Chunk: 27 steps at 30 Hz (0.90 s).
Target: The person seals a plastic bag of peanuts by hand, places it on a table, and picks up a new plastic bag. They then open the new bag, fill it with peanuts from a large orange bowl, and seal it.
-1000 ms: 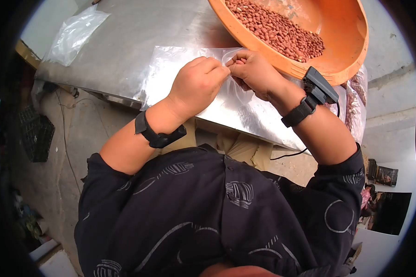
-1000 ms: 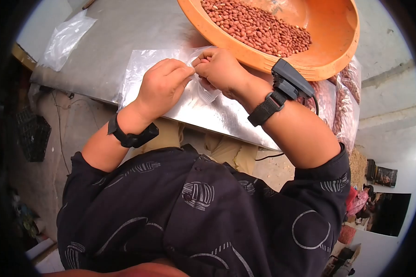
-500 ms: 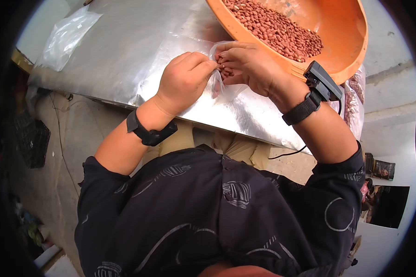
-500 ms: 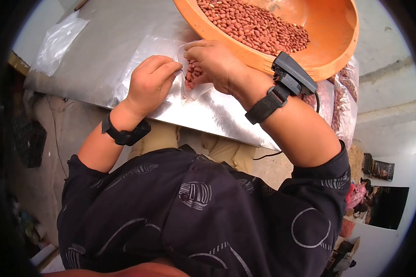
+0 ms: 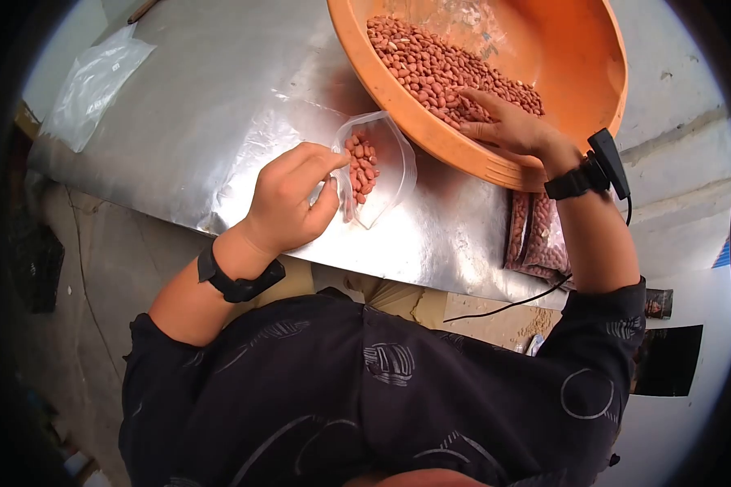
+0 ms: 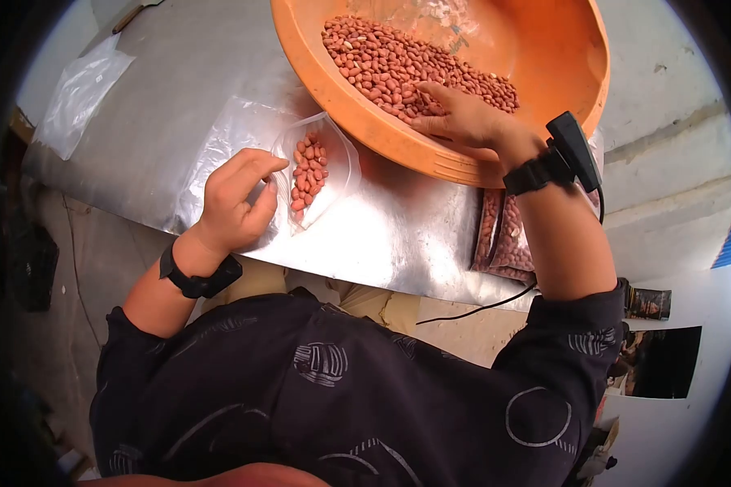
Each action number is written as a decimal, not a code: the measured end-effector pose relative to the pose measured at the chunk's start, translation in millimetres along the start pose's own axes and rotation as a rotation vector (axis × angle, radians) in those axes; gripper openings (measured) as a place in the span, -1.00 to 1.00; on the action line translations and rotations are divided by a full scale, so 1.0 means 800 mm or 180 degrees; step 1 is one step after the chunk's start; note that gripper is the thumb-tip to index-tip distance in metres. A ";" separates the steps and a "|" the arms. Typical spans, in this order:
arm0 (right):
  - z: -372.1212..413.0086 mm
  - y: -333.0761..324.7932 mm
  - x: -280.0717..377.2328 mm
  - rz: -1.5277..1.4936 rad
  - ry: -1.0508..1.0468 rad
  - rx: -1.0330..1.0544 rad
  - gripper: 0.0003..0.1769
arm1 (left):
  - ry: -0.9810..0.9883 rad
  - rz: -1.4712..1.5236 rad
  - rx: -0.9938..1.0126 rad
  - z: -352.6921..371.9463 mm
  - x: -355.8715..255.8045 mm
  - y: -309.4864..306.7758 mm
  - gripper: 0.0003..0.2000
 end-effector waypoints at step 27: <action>-0.016 -0.042 -0.020 -0.0004 -0.0175 -0.1170 -0.90 | 0.0102 -0.0020 0.0015 -0.001 0.000 0.001 -0.82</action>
Point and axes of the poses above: each hand's wrist, its own z-axis away from the middle knuckle, its own y-axis out of the palm, x = y × z, the point moved 9 cm from there along -z, towards the middle knuckle, and after that the axes turned 5 degrees about -x, right-handed, at the moved point
